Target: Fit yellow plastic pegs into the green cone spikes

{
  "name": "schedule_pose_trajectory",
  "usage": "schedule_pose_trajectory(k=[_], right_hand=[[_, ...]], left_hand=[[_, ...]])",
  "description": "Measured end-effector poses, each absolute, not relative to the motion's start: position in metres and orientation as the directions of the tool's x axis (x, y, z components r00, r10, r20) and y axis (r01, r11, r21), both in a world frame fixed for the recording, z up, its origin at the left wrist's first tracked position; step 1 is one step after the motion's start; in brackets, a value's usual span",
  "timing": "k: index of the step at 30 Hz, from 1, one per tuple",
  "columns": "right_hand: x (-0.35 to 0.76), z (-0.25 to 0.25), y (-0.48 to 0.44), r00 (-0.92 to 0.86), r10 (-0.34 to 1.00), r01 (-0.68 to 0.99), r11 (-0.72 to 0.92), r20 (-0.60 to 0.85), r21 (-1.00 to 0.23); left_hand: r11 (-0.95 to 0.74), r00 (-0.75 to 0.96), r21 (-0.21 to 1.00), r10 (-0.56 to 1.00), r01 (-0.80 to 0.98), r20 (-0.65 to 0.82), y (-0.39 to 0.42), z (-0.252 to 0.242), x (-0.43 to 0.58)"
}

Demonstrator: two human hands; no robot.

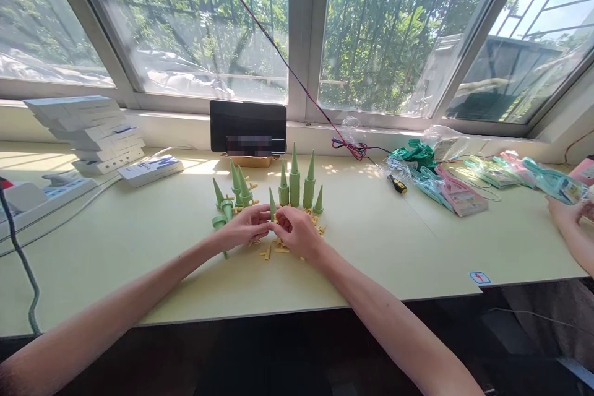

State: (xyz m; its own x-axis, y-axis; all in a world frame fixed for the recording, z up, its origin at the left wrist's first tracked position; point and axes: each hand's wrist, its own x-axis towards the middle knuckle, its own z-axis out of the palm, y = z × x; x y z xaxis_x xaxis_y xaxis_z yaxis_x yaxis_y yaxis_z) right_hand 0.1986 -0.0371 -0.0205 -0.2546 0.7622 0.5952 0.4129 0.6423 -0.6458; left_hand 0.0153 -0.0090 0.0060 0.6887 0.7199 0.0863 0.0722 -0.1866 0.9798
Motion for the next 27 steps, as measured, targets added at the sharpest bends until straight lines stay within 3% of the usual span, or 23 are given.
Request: schedule_pose_trajectory(k=[17, 27], right_hand=[[0.1964, -0.0177, -0.0390, -0.224, 0.784, 0.367, 0.618, 0.579, -0.695], [0.1949, -0.0195, -0.0403, -0.145, 0.814, 0.361, 0.572, 0.562, -0.736]], left_hand=[[-0.150, 0.688, 0.989, 0.718, 0.007, 0.104, -0.0076, 0.0030, 0.0149], [-0.285, 0.646, 0.957, 0.741, 0.053, 0.184, -0.0107, 0.0005, 0.0206]])
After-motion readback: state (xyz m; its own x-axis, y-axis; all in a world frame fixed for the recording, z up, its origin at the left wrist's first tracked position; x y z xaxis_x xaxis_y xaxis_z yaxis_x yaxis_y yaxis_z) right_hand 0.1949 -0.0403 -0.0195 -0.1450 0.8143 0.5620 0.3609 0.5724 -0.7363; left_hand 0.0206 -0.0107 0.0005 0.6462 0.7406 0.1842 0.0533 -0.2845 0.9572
